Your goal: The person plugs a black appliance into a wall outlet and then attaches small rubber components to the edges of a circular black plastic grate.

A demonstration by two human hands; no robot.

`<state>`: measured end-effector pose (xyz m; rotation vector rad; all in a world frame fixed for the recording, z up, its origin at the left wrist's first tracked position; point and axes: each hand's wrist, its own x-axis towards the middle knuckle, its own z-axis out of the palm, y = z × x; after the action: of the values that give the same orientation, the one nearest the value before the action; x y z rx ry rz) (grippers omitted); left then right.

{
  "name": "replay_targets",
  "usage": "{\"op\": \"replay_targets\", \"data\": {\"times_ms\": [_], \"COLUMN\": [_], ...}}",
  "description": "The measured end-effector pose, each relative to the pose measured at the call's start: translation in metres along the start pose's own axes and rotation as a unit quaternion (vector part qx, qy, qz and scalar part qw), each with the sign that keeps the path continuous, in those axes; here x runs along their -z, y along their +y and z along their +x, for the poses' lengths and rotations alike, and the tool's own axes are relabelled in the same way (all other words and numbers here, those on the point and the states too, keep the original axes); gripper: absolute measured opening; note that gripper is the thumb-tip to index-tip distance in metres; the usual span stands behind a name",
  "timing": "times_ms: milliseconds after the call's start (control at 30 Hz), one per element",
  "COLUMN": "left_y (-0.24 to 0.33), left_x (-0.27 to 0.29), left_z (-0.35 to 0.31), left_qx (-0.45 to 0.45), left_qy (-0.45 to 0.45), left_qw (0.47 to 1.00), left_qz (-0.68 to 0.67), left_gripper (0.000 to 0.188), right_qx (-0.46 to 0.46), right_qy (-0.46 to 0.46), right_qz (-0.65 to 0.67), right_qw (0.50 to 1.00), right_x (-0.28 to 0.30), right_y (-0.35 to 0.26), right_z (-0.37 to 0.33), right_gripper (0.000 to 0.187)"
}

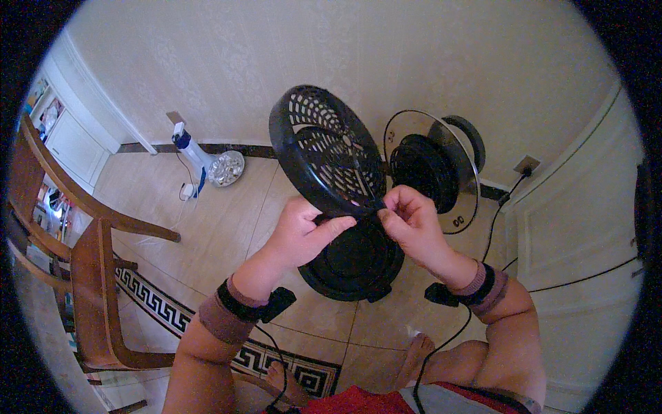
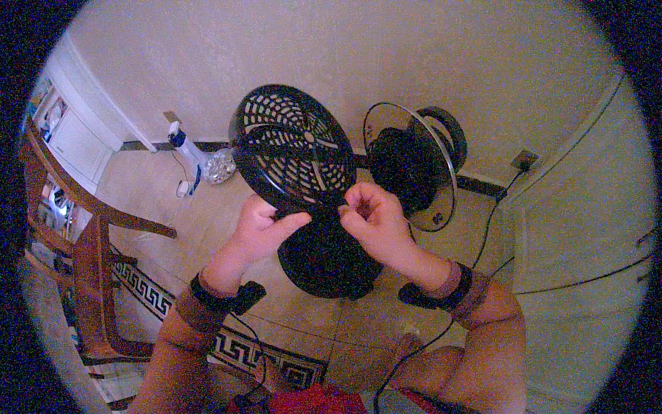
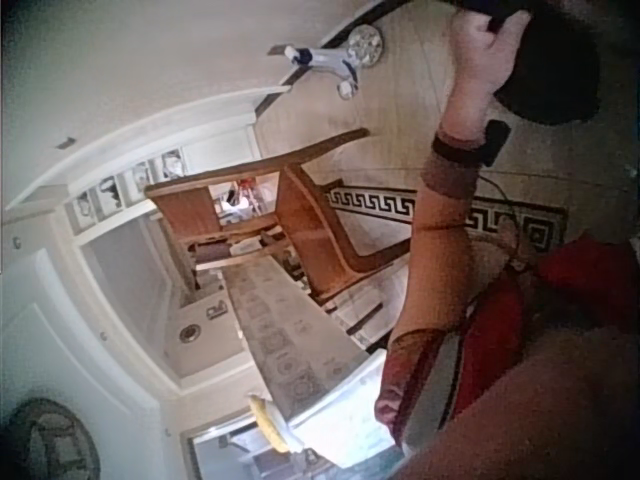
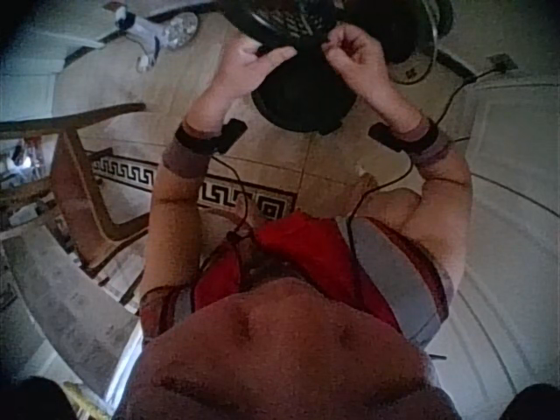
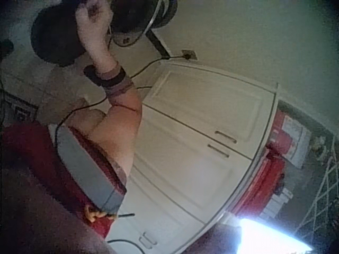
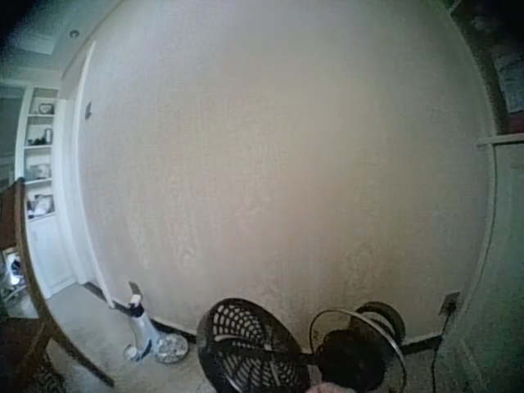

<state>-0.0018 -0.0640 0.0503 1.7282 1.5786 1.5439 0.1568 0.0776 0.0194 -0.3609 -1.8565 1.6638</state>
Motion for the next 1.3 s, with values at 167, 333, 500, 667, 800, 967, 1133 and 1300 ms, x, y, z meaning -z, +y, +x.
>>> {"op": "replay_targets", "data": {"times_ms": [167,333,500,667,800,967,1133,1300], "left_y": [0.004,0.007,0.001,-0.009,-0.004,0.002,-0.007,0.006], "left_x": [0.003,0.006,0.008,0.026,0.046,0.056,0.071,0.075], "left_z": [0.000,0.002,-0.001,-0.004,-0.007,-0.008,-0.018,-0.015], "left_qx": [-0.010,-0.004,0.064,0.059,0.212,0.082,0.144,0.180], "left_qy": [0.009,-0.003,0.008,0.026,0.017,0.001,-0.058,0.014], "left_qw": [1.000,1.000,0.994,0.982,0.955,0.969,0.965,0.949], "left_qz": [-0.002,-0.021,-0.090,-0.179,-0.207,-0.232,-0.213,-0.258], "left_gripper": [0.018,0.019,0.022,0.024,0.027,0.032,0.035,0.033], "right_qx": [0.040,-0.032,-0.090,-0.027,-0.140,-0.196,-0.158,-0.071], "right_qy": [0.014,-0.016,-0.050,-0.022,0.025,-0.069,-0.027,0.007], "right_qz": [-0.141,-0.016,0.062,0.060,0.155,0.317,0.360,0.278], "right_qw": [0.989,0.999,0.993,0.998,0.978,0.925,0.919,0.958], "right_x": [0.000,0.007,0.009,0.004,0.003,0.007,-0.006,-0.017], "right_y": [-0.025,-0.021,-0.025,-0.029,-0.033,-0.041,-0.049,-0.057], "right_z": [-0.005,-0.001,0.000,-0.002,0.008,0.016,0.012,0.011], "right_gripper": [0.014,0.013,0.006,0.017,0.020,0.022,0.034,0.047]}}
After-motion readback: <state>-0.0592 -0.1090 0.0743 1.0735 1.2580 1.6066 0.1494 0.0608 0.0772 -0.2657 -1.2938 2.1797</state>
